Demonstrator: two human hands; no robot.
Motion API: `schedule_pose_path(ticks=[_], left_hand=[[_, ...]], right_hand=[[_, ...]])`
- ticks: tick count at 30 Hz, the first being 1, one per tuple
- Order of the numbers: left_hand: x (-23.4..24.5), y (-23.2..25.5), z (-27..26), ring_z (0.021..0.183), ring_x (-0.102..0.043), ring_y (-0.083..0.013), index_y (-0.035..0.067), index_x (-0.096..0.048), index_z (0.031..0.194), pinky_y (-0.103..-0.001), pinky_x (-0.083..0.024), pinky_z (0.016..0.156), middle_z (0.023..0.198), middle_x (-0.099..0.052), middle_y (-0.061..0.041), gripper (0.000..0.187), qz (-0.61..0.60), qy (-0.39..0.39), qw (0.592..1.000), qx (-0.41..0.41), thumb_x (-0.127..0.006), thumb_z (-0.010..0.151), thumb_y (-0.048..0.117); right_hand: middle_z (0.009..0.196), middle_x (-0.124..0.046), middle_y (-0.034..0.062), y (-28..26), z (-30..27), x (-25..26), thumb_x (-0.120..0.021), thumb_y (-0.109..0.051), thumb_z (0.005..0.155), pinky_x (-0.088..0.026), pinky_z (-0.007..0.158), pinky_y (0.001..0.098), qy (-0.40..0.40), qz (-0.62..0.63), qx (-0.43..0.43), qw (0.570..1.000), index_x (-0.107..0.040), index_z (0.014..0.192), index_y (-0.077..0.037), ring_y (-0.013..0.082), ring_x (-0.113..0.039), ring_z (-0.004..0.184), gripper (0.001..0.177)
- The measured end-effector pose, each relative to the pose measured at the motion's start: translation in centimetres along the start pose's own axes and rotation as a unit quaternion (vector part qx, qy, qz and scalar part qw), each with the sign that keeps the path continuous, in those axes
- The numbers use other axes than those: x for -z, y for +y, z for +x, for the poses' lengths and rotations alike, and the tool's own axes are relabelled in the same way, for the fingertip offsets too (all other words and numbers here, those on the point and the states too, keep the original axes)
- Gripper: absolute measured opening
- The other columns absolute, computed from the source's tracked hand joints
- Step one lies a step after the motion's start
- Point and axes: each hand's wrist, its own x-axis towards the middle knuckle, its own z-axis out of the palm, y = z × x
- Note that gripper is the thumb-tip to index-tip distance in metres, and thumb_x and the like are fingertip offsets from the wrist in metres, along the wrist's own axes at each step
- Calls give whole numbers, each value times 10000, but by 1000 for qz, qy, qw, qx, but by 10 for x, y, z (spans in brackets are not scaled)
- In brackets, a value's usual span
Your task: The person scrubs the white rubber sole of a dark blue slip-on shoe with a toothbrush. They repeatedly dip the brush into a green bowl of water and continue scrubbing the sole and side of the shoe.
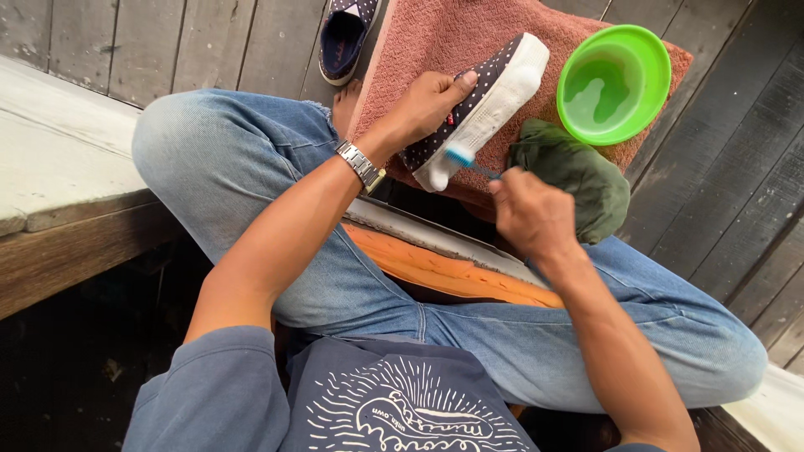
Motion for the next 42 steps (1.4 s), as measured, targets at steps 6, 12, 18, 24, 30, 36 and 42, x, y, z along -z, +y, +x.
schedule_pose_path(ticks=[6, 12, 18, 24, 30, 36, 42], left_hand=[[-1, -6, 0, 501, -389, -68, 250, -389, 615, -220, -324, 520, 573, -434, 99, 516, 24, -9, 1000, -4, -461, 968, 619], [0, -5, 2, 486, -292, -59, 242, -306, 609, -200, -292, 519, 556, -327, 121, 559, 19, 1, 1000, 4, -460, 922, 678], [0, 0, -1, 501, -360, -59, 245, -325, 620, -245, -252, 491, 591, -440, 81, 548, 40, 14, 999, -3, -474, 926, 675], [1, -5, 2, 509, -384, -63, 237, -374, 605, -223, -294, 490, 623, -517, 61, 552, 27, 1, 1000, -3, -459, 882, 707], [2, -5, 3, 536, -321, -64, 242, -316, 626, -229, -257, 524, 610, -387, 97, 558, 43, 9, 999, -25, -455, 912, 701], [1, -4, -1, 521, -310, -67, 251, -286, 613, -239, -237, 526, 588, -361, 98, 564, 36, 7, 999, -10, -473, 936, 674], [2, -2, 0, 527, -377, -75, 241, -353, 599, -241, -271, 529, 597, -465, 73, 556, 35, 5, 999, -9, -475, 927, 672]], right_hand=[[771, -659, 65, 8, 2, 8, -622, -310, 1079, -437, 425, 501, -27, 15, 6, 999, -525, 887, -147, 338, -652, 634, 271], [800, -644, 78, -5, -2, -3, -616, -355, 1056, -386, 349, 539, -55, 10, 23, 998, -498, 932, -131, 415, -627, 558, 282], [785, -623, 48, 16, -1, -2, -575, -346, 1116, -388, 394, 480, -4, -23, -12, 1000, -546, 950, -140, 346, -620, 608, 266], [796, -662, 51, 9, 1, 1, -613, -358, 1072, -434, 351, 483, -61, -1, 31, 998, -502, 920, -140, 304, -646, 547, 288], [769, -649, 47, 1, 0, -3, -601, -334, 1070, -441, 395, 460, -21, -12, 35, 999, -514, 882, -153, 288, -650, 588, 274], [782, -630, 71, 18, 3, 2, -571, -350, 1105, -392, 386, 534, -19, 25, -40, 999, -510, 925, -126, 408, -617, 609, 294], [786, -663, 83, 10, 5, 5, -611, -334, 1044, -434, 376, 525, -92, 60, 42, 993, -514, 916, -131, 377, -639, 597, 259]])
